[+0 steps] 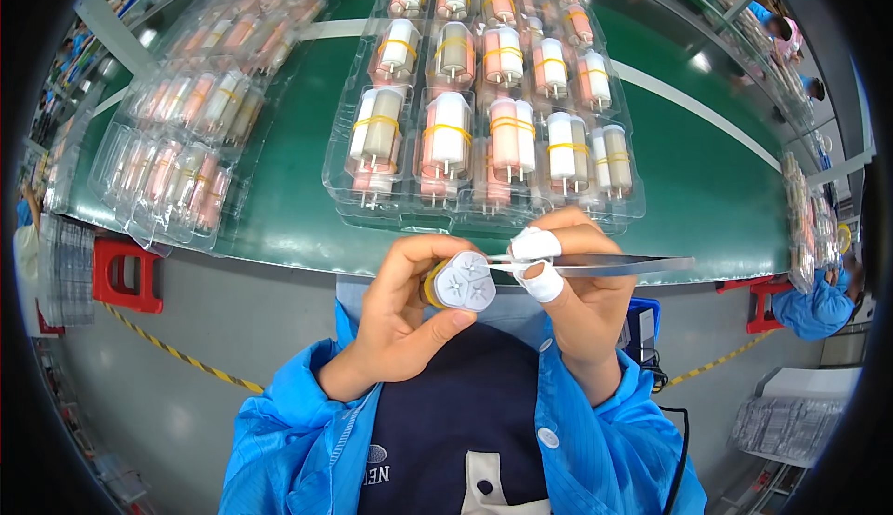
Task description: The person uses tweezers to insert small white components into the top of cylindrical objects. They pick up each cylinder from a clear plastic tray, perform the insertion, and place the item back into the tray. The process is repeated for multiple units.
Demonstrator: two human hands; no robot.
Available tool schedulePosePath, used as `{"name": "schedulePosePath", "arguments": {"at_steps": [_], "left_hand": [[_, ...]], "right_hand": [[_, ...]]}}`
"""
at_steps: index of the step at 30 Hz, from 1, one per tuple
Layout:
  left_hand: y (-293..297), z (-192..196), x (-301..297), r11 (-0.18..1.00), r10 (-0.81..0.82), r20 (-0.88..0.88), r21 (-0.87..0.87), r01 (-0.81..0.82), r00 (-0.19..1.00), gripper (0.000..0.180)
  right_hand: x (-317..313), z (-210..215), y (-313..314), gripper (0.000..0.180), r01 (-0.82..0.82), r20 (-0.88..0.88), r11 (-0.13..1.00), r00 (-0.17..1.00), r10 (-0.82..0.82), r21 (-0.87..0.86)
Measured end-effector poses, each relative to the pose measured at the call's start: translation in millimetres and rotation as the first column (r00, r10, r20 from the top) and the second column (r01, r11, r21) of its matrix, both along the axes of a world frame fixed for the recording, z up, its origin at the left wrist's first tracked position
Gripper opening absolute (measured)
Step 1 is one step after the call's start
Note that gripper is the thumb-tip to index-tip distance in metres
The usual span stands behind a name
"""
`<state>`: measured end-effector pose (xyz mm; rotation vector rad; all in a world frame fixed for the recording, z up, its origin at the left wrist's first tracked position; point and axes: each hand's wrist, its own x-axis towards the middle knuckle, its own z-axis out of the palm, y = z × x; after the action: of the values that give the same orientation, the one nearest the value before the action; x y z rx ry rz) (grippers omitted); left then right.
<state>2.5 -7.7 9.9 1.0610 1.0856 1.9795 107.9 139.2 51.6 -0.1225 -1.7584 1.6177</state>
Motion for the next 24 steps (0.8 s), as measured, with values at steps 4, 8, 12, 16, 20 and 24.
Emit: {"name": "schedulePosePath", "arguments": {"at_steps": [4, 8, 12, 16, 20, 24], "left_hand": [[1, 1, 3, 0.999, 0.023, 0.021, -0.024, -0.022, 1.0, 0.051], [3, 4, 5, 0.977, 0.185, -0.141, -0.084, -0.198, 0.973, 0.049], [4, 4, 4, 0.893, 0.356, -0.494, -0.071, -0.445, 0.793, 0.045], [9, 0, 3, 0.89, 0.406, -0.491, 0.019, -0.456, 0.771, 0.044], [9, -4, 5, 0.916, 0.362, -0.421, -0.005, -0.402, 0.832, 0.043], [2, -5, -1, 0.954, 0.248, -0.52, -0.014, -0.298, 0.818, 0.048]], "right_hand": [[1, 3, -7, 0.017, 0.029, -0.023, 1.0, 0.999, -0.029, 0.008], [2, 4, -10, 0.016, 0.062, -0.021, 0.998, 0.998, -0.062, 0.011], [4, 3, -16, 0.016, 0.093, 0.005, 0.996, 0.996, -0.094, 0.005], [4, 3, -18, 0.017, 0.049, 0.048, 0.994, 0.997, -0.053, 0.099], [1, -1, -17, 0.018, 0.063, 0.04, 0.996, 0.997, -0.065, 0.058], [3, -2, -15, 0.019, 0.072, 0.02, 0.995, 0.997, -0.074, 0.075]]}}
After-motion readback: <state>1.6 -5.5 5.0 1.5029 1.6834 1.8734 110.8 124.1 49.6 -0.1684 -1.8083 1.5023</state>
